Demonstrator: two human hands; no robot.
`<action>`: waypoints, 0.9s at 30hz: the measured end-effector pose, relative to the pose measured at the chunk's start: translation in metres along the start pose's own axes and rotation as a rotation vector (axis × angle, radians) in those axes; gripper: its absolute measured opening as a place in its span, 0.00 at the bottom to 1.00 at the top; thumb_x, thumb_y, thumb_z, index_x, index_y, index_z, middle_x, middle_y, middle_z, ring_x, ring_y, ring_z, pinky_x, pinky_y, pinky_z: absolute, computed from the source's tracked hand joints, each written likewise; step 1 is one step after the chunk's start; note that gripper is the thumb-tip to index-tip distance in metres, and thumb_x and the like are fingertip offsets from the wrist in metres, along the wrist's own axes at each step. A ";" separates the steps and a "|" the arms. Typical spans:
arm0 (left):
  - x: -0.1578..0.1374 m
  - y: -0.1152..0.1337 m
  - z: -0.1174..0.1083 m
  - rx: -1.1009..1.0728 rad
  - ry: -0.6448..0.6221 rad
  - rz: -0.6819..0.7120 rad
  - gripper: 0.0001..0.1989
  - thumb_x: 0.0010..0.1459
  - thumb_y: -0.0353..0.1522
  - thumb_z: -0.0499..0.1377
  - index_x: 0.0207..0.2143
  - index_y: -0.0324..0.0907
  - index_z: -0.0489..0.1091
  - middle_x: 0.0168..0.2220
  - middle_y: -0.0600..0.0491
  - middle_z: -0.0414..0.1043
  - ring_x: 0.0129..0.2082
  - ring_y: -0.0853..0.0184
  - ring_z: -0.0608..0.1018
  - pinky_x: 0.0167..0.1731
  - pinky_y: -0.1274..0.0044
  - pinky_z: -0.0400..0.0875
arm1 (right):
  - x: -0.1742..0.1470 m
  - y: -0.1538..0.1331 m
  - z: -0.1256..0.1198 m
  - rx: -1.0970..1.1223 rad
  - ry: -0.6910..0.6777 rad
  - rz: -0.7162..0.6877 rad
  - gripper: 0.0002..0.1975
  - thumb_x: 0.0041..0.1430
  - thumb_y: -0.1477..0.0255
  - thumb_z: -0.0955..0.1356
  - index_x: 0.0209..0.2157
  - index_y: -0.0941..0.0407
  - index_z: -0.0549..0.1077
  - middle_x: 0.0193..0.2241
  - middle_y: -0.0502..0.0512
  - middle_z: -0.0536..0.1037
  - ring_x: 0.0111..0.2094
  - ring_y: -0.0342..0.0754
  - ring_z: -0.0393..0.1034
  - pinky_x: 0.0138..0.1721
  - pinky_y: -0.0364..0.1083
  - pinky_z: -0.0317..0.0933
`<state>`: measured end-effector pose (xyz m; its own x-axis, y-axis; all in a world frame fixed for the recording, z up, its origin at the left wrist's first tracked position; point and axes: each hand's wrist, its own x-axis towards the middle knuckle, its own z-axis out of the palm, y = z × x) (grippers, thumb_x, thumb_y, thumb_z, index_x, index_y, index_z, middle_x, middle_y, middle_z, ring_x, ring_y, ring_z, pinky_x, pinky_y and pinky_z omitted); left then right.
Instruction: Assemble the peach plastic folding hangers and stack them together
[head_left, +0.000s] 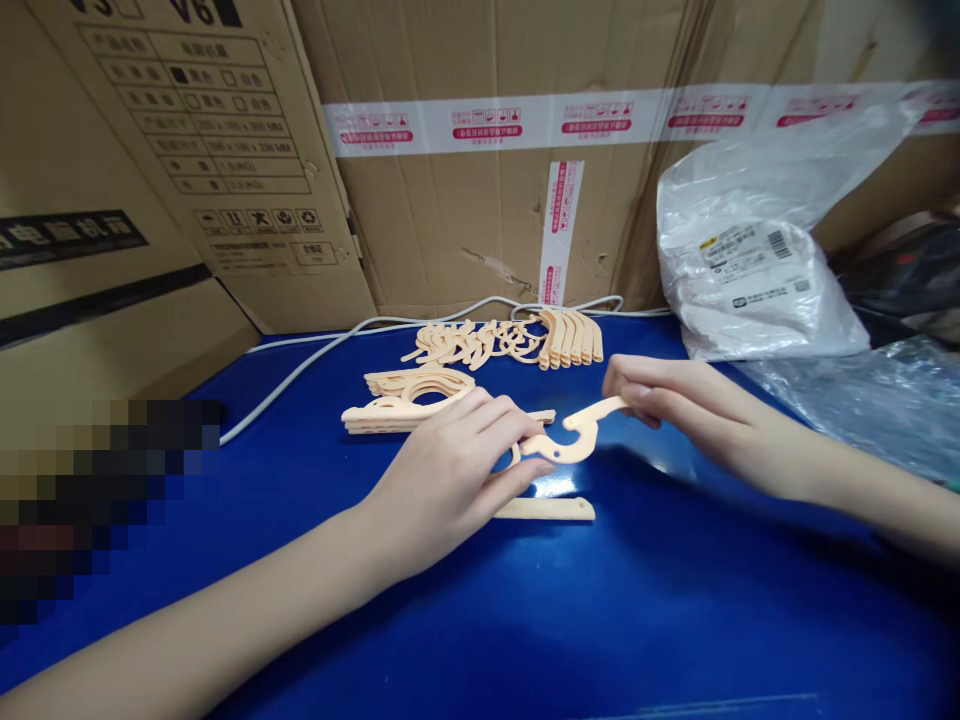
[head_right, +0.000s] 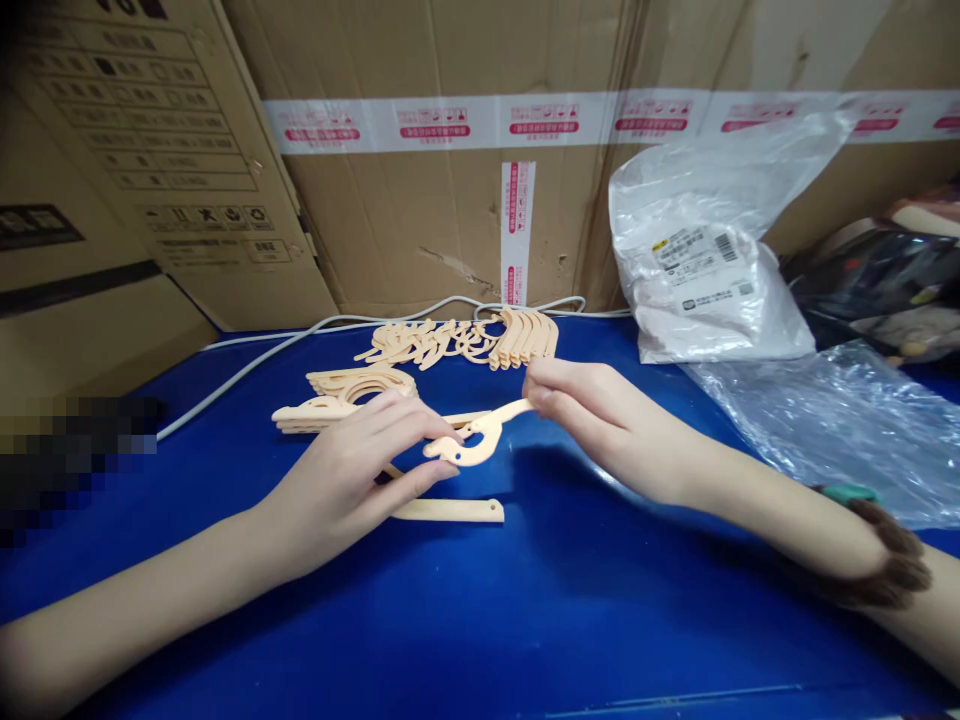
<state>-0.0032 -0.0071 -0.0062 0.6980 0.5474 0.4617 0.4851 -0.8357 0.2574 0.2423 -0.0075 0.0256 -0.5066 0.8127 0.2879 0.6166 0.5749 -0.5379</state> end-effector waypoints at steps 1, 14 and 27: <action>0.000 0.000 0.000 0.019 -0.008 0.012 0.08 0.67 0.35 0.52 0.40 0.40 0.67 0.38 0.52 0.71 0.38 0.64 0.68 0.40 0.72 0.62 | -0.001 0.001 0.001 -0.010 -0.007 0.003 0.16 0.67 0.65 0.55 0.25 0.54 0.58 0.23 0.49 0.62 0.26 0.45 0.58 0.29 0.45 0.56; -0.001 0.002 0.003 0.108 -0.053 0.065 0.11 0.67 0.33 0.50 0.36 0.40 0.69 0.36 0.52 0.73 0.35 0.65 0.68 0.38 0.72 0.62 | -0.010 -0.001 0.035 -0.446 -0.034 -0.352 0.16 0.69 0.63 0.57 0.42 0.58 0.69 0.32 0.54 0.73 0.30 0.45 0.68 0.32 0.43 0.58; 0.001 0.001 -0.001 0.094 -0.092 0.005 0.14 0.62 0.41 0.57 0.43 0.41 0.69 0.42 0.50 0.73 0.42 0.61 0.70 0.44 0.69 0.64 | -0.008 0.003 0.027 -0.468 -0.140 -0.365 0.18 0.70 0.66 0.54 0.32 0.57 0.67 0.29 0.51 0.66 0.24 0.42 0.61 0.26 0.42 0.54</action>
<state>-0.0023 -0.0074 -0.0044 0.7439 0.5486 0.3817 0.5258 -0.8330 0.1725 0.2320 -0.0152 -0.0004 -0.7900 0.5533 0.2640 0.5714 0.8206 -0.0100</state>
